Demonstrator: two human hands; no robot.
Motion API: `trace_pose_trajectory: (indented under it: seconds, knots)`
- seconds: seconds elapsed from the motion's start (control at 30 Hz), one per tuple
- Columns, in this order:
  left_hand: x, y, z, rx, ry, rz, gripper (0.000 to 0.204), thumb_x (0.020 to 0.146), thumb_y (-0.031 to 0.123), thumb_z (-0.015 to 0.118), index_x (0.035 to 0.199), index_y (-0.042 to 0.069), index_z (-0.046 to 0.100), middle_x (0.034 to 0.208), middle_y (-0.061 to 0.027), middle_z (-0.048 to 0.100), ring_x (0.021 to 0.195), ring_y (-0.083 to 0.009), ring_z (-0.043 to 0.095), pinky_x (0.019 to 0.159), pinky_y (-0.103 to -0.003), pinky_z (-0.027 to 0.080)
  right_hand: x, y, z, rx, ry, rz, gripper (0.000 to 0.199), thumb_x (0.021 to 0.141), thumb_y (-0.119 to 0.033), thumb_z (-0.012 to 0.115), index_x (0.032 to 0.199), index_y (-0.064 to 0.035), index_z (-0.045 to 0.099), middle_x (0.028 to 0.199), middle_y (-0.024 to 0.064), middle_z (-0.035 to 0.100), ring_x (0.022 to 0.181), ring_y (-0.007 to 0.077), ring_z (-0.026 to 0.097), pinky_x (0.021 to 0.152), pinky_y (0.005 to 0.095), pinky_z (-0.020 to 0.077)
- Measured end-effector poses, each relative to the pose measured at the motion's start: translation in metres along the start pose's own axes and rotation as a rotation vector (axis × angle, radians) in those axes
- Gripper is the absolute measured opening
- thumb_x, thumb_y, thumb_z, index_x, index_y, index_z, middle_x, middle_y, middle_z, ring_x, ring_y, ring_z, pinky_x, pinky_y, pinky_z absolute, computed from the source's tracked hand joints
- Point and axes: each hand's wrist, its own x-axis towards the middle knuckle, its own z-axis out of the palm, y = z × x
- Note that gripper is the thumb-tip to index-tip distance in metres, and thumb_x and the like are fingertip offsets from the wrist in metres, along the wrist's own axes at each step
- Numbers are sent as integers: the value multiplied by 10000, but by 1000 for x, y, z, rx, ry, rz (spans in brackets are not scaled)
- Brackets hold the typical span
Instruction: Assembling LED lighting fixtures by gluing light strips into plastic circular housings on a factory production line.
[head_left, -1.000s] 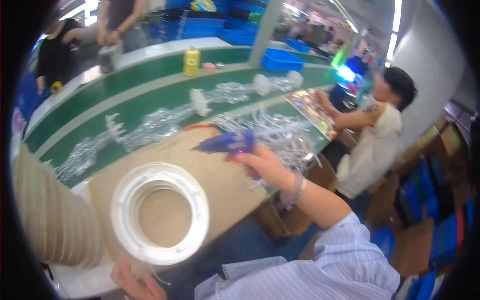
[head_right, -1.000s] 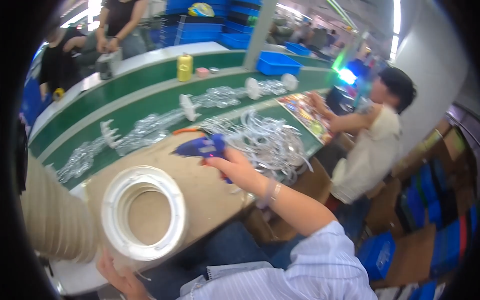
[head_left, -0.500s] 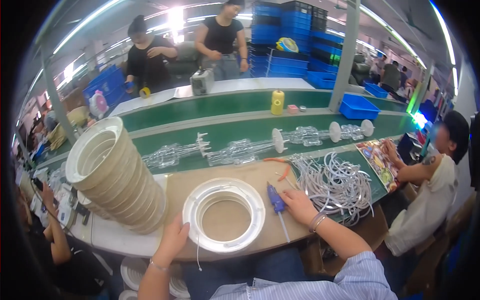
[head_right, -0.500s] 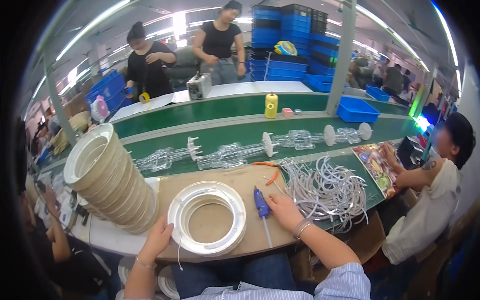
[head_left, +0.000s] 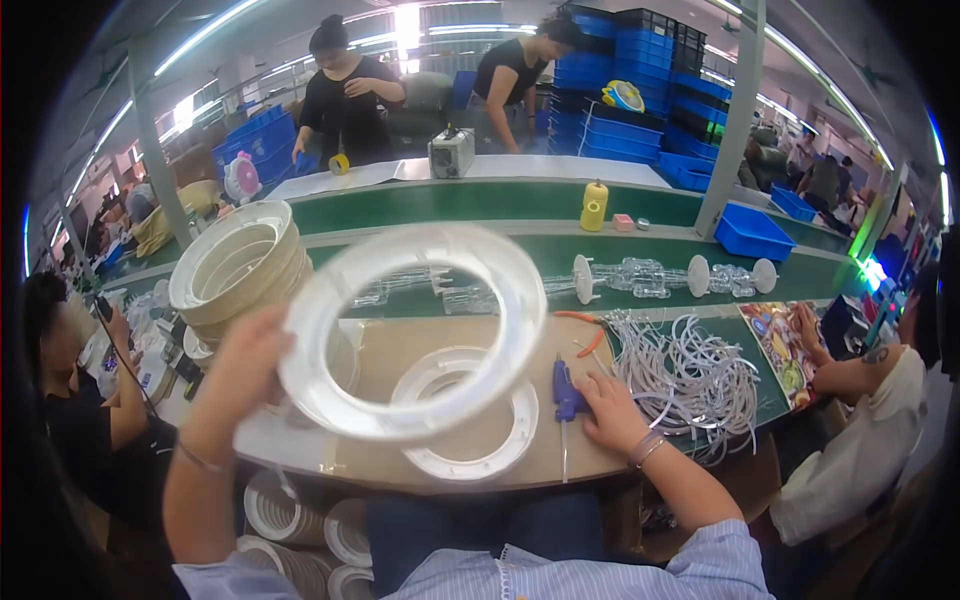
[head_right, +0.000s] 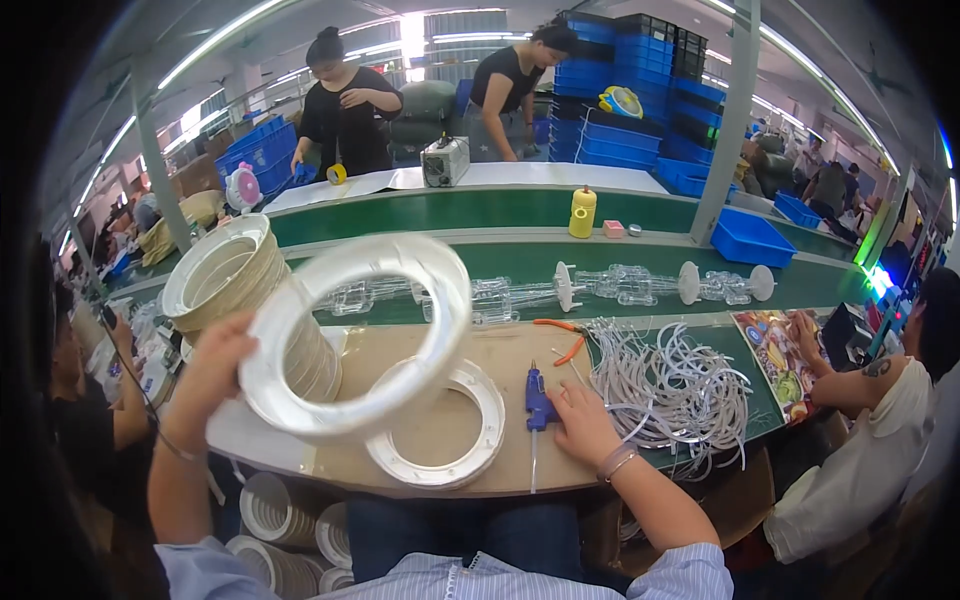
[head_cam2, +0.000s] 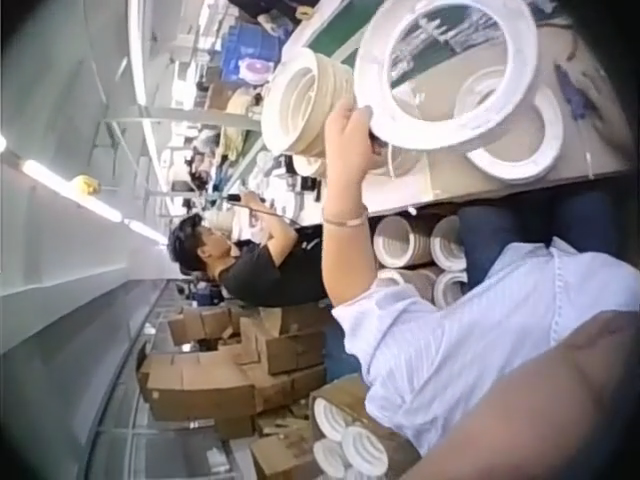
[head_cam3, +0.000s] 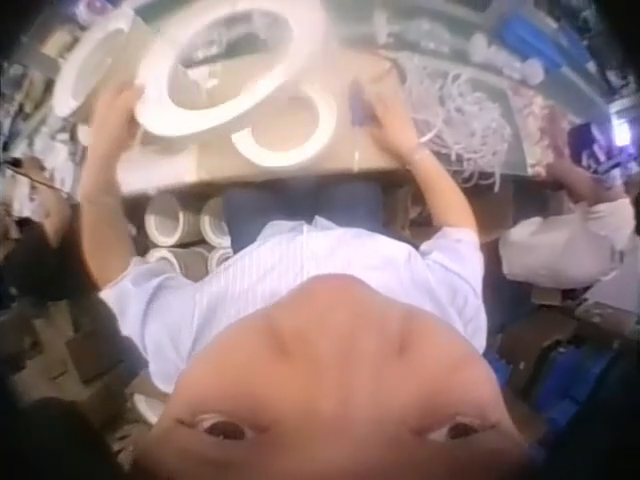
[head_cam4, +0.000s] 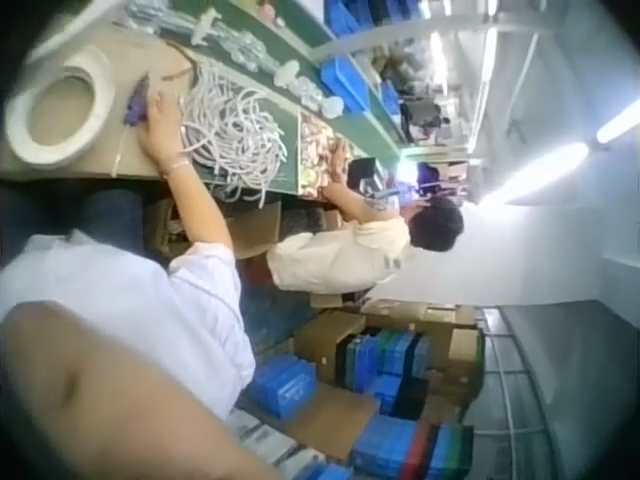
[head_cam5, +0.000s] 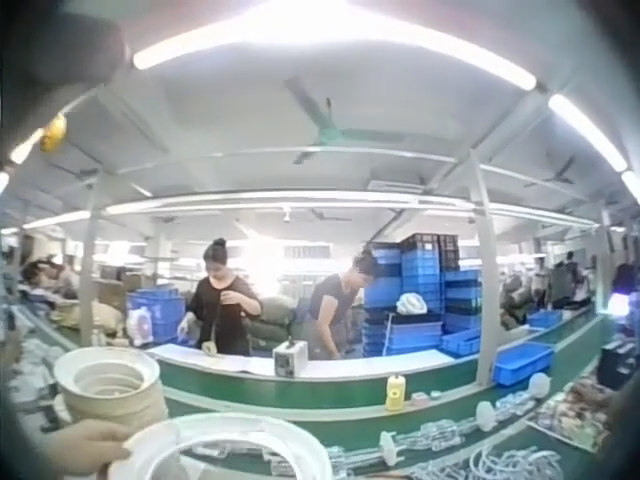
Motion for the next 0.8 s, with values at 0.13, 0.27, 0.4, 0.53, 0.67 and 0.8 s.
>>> trace_pose_trajectory:
  seconds: [0.13, 0.27, 0.4, 0.53, 0.67, 0.8]
  knots:
    - [5, 30, -61, 91, 145, 139, 322, 732, 107, 484, 1016, -34, 536, 848, -72, 561, 737, -123, 553, 623, -225, 450, 2, -6, -7, 46, -50, -8, 615, 574, -136, 632, 1149, -53, 430, 1172, 179, 394, 1073, 334, 388, 921, 403, 298]
    - [9, 52, -97, 266, 385, 286, 206, 741, 210, 471, 711, 21, 546, 553, 24, 457, 414, -55, 412, 360, -184, 312, -7, -4, -28, -5, -86, 104, 801, 528, -207, 712, 1219, -32, 346, 1229, 204, 326, 1137, 370, 313, 955, 395, 274]
    - [28, 46, -136, 255, 582, 139, 162, 727, 159, 447, 633, 42, 508, 511, 4, 429, 370, -81, 382, 331, -238, 287, -24, -13, -57, 98, -31, 261, 849, 516, -189, 731, 1232, -5, 314, 1235, 211, 317, 1139, 378, 306, 964, 400, 255]
    - [32, 28, -151, 209, 659, 7, 164, 719, 180, 457, 585, 85, 455, 480, 10, 412, 352, -75, 338, 319, -206, 237, -36, -24, -75, 158, 79, 309, 760, 565, -118, 691, 1221, -12, 322, 1227, 214, 315, 1141, 355, 306, 958, 401, 253]
    - [40, 5, -172, 273, 718, -106, 190, 715, 168, 421, 665, 3, 500, 509, -60, 475, 322, -120, 365, 293, -264, 265, -45, -29, -81, 245, 162, 352, 703, 588, -56, 647, 1218, -19, 338, 1240, 167, 335, 1163, 313, 312, 978, 365, 239]
    - [40, -9, -172, 292, 682, -152, 184, 717, 158, 411, 726, -6, 494, 522, -65, 482, 354, -120, 378, 298, -263, 273, -48, -30, -77, 262, 183, 373, 676, 600, -45, 636, 1211, -23, 348, 1242, 164, 337, 1165, 309, 311, 981, 363, 234]
